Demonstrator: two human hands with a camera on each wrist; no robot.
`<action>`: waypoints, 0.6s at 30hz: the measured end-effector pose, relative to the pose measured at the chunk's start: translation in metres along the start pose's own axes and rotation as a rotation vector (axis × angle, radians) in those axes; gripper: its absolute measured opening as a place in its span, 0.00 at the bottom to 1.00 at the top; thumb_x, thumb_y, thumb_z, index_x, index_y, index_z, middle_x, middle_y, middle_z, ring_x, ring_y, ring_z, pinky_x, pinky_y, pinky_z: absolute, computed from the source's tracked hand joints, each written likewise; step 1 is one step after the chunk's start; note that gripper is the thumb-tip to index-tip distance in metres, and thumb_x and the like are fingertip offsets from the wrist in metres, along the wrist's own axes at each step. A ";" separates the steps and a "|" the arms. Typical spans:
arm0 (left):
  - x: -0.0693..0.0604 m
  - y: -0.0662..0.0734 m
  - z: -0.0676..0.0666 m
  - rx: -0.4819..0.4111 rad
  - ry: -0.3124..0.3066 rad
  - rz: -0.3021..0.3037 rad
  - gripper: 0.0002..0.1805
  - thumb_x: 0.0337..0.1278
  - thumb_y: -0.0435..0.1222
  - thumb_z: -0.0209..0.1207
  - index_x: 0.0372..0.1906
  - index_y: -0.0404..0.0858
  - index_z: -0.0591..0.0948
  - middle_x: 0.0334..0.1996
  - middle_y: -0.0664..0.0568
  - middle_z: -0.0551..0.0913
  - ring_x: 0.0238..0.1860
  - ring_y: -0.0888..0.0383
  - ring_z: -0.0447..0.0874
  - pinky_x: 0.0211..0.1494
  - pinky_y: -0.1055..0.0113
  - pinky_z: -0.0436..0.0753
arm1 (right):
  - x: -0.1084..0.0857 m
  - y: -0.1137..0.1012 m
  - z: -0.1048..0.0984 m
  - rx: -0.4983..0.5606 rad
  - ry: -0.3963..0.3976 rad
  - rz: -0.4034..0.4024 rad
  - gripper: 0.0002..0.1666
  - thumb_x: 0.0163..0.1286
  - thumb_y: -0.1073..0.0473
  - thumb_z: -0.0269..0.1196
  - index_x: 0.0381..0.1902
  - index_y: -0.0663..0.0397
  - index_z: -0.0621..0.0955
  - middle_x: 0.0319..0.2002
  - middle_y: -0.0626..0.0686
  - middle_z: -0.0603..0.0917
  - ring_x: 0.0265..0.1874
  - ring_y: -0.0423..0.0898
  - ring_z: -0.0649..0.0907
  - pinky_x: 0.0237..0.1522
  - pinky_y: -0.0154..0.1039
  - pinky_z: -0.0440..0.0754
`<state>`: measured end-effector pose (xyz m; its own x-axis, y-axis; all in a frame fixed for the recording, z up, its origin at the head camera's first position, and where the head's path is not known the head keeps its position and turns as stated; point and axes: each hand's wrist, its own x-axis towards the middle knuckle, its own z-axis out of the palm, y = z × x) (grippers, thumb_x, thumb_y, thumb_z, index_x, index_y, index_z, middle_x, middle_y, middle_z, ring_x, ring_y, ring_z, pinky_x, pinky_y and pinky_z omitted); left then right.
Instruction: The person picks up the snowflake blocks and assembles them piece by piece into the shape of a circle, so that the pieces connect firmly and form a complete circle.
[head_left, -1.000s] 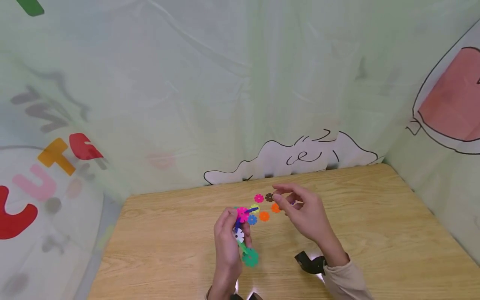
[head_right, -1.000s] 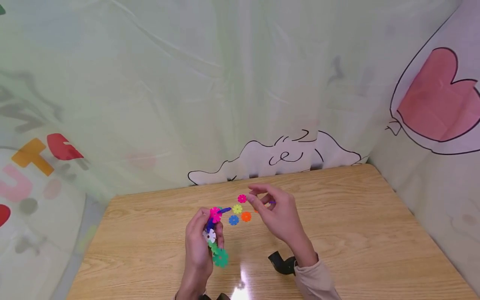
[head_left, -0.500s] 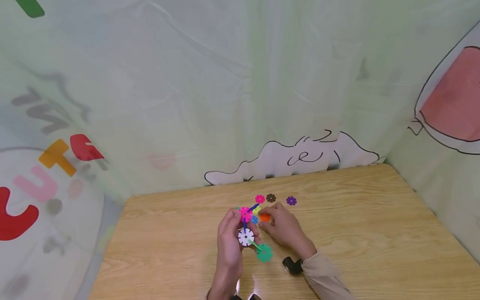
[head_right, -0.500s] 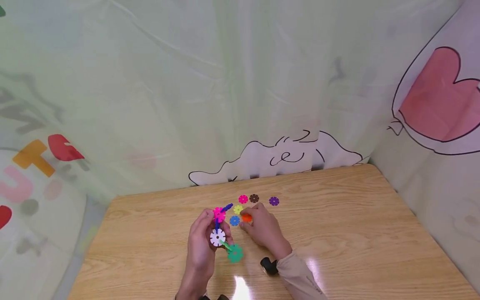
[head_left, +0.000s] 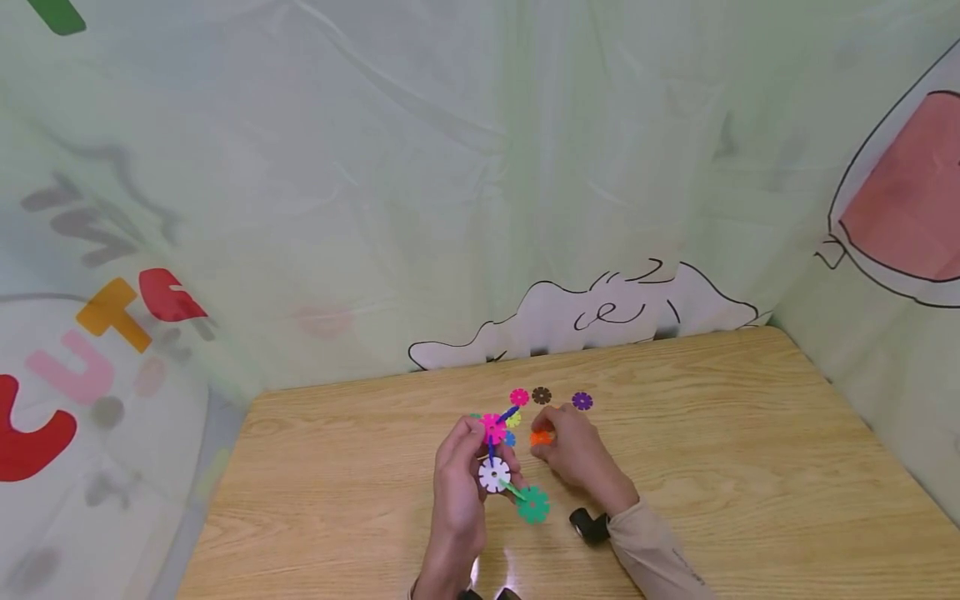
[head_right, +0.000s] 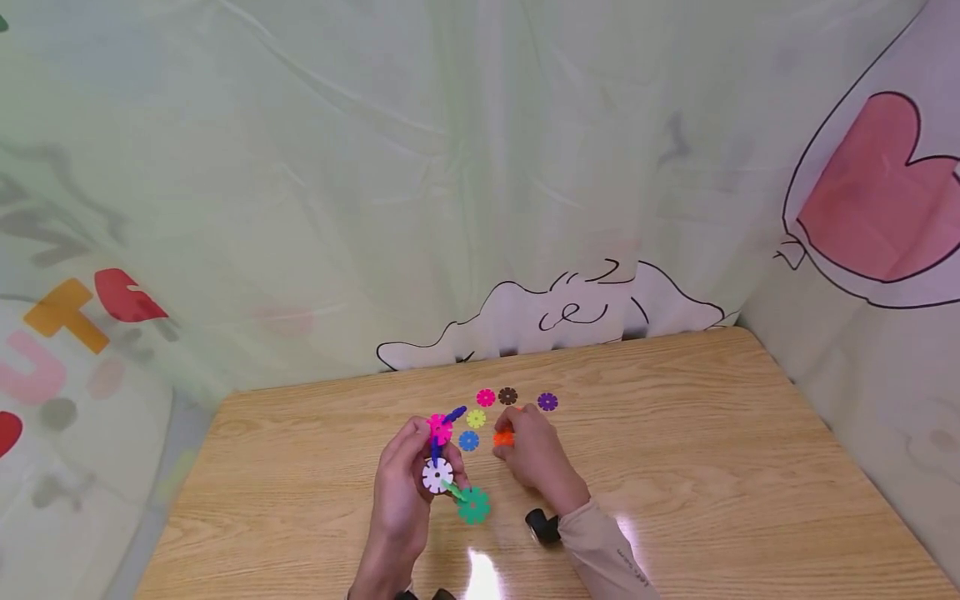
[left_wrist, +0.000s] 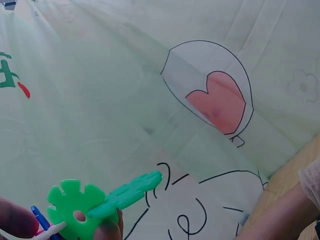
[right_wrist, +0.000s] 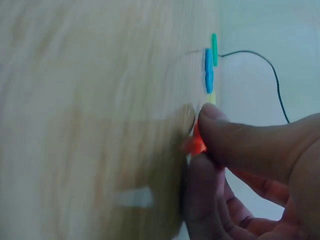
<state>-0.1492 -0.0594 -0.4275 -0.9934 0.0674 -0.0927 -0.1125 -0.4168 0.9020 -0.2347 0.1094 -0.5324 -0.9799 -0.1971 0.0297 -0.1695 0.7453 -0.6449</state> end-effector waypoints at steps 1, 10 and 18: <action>0.000 0.000 0.000 0.000 -0.001 0.000 0.13 0.82 0.37 0.39 0.36 0.39 0.70 0.24 0.53 0.81 0.19 0.60 0.82 0.22 0.68 0.84 | 0.000 0.001 -0.001 0.005 0.004 0.005 0.14 0.62 0.63 0.78 0.42 0.56 0.85 0.39 0.54 0.82 0.38 0.47 0.78 0.41 0.44 0.81; 0.000 -0.001 0.002 -0.008 0.023 0.024 0.13 0.82 0.38 0.40 0.36 0.39 0.70 0.22 0.54 0.81 0.18 0.60 0.83 0.23 0.69 0.85 | 0.000 0.006 -0.005 -0.015 -0.028 0.041 0.14 0.63 0.59 0.78 0.42 0.55 0.85 0.36 0.51 0.85 0.37 0.46 0.81 0.40 0.45 0.83; 0.002 -0.006 0.005 -0.039 0.139 0.156 0.13 0.80 0.35 0.43 0.33 0.38 0.70 0.19 0.54 0.79 0.14 0.60 0.81 0.17 0.70 0.83 | 0.000 0.008 -0.009 0.008 -0.073 0.078 0.16 0.61 0.56 0.80 0.39 0.54 0.84 0.33 0.49 0.84 0.33 0.44 0.80 0.36 0.40 0.79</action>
<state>-0.1503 -0.0517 -0.4311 -0.9920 -0.1256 -0.0131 0.0447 -0.4470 0.8934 -0.2368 0.1216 -0.5307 -0.9799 -0.1844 -0.0766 -0.0913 0.7549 -0.6495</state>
